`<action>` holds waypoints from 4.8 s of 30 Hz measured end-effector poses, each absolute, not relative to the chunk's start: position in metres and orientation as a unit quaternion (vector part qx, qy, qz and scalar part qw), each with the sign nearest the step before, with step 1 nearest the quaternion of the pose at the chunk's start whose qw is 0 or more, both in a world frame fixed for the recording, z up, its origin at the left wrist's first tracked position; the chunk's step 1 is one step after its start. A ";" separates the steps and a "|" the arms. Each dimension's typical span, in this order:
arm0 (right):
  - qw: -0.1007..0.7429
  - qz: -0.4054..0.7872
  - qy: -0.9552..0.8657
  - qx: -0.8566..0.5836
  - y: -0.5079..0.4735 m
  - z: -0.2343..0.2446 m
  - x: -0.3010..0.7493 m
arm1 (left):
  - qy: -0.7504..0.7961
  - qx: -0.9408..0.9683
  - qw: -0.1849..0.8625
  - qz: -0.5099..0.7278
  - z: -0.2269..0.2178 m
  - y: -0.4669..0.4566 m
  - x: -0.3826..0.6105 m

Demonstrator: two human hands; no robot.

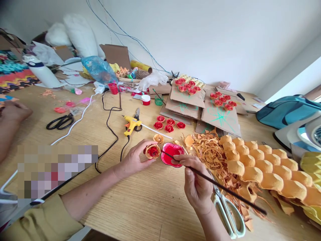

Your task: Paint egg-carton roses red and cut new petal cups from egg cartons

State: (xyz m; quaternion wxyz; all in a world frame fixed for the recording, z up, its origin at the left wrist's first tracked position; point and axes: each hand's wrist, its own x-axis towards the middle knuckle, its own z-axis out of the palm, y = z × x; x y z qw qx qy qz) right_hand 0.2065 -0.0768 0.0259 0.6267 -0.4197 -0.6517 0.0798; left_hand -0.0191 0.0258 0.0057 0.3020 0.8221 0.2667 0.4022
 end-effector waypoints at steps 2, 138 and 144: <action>0.601 0.085 -0.686 -0.402 -0.079 0.027 0.204 | 0.260 0.826 0.306 0.395 0.007 0.024 -0.019; 0.444 -0.031 -0.819 -0.361 -0.086 0.026 0.204 | 0.276 0.835 0.254 0.404 0.001 0.019 -0.016; 0.437 -0.026 -0.817 -0.375 -0.082 0.031 0.194 | 0.281 0.832 0.257 0.404 -0.001 0.018 -0.016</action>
